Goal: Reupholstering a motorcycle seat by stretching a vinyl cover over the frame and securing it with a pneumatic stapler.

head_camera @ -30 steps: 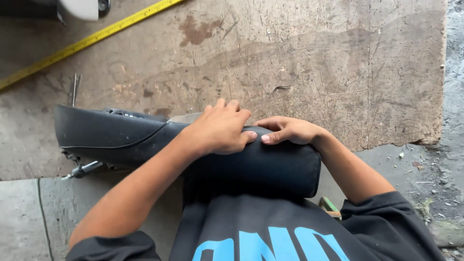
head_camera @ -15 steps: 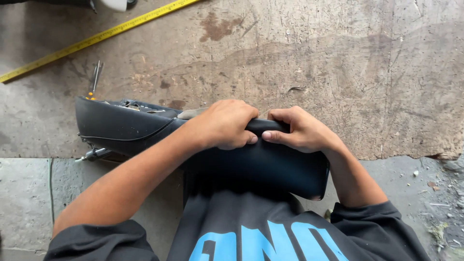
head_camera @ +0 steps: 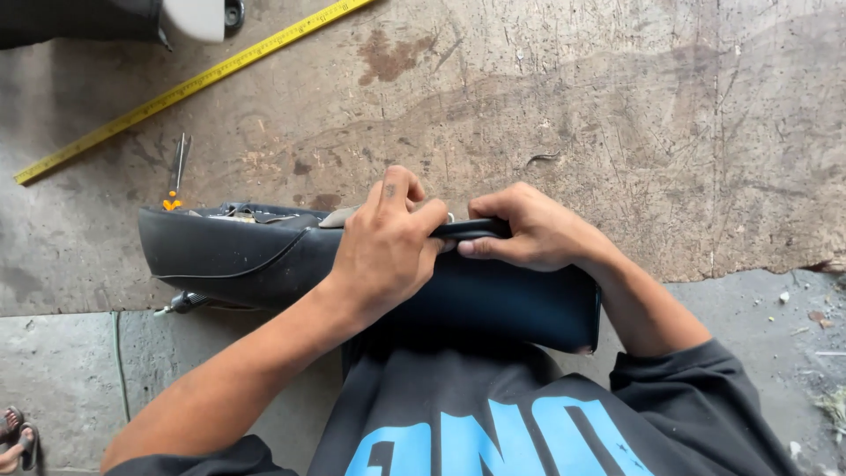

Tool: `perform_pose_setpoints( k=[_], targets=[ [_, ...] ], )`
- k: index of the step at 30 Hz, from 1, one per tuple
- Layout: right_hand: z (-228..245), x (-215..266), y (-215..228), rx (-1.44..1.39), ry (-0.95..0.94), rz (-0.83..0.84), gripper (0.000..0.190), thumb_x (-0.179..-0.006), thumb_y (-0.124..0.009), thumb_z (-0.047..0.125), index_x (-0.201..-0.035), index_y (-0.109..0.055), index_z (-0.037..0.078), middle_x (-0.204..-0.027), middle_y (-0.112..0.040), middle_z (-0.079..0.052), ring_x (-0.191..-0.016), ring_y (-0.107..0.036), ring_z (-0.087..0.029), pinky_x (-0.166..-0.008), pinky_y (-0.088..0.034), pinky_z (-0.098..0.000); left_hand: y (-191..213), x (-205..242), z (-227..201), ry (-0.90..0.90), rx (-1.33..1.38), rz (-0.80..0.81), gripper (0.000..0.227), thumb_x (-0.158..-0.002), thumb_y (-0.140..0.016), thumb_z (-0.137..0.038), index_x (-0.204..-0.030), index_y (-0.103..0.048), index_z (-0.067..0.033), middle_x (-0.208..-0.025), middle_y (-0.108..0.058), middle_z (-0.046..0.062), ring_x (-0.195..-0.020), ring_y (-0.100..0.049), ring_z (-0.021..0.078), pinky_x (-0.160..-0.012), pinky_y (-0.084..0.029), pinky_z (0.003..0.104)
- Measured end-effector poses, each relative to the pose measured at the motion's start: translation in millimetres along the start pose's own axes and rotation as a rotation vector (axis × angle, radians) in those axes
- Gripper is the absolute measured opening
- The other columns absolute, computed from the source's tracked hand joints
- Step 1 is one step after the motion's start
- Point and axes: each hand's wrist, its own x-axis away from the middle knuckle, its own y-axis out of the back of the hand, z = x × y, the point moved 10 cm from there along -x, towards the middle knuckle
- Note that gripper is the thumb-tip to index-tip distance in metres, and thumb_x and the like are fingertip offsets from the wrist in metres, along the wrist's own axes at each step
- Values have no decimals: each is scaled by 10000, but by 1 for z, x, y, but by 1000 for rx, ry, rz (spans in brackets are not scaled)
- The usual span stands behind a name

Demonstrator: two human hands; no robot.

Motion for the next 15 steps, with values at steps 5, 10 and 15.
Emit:
perform_pose_setpoints(
  k=[5,10,15],
  targets=[
    [-20,1,1,-56,-23,-45,344,-888,-837,275,-676,-625,105,-525,-508,-34,-550,-507,-128,-533,-438,-309,-3,8,-6,-103,-148,-221,113,-857,-641,-143,-860,-536,-183,-831,-384,-8,-769,-578,248,-603,-565,365],
    [-25,4,5,-140,-31,-123,402,-871,-876,270,-628,-592,121,-515,-441,15,-540,-437,-82,-501,-379,-266,4,13,-16,-161,-231,-399,108,-782,-578,-60,-811,-543,-158,-815,-396,16,-764,-529,246,-637,-519,291],
    [-33,5,7,-216,-24,-179,393,-850,-894,185,-615,-590,99,-519,-405,33,-533,-392,-56,-477,-322,-245,-3,18,-11,-112,-264,-431,143,-821,-587,-122,-909,-643,-220,-844,-476,-20,-734,-569,202,-634,-526,316]
  ],
)
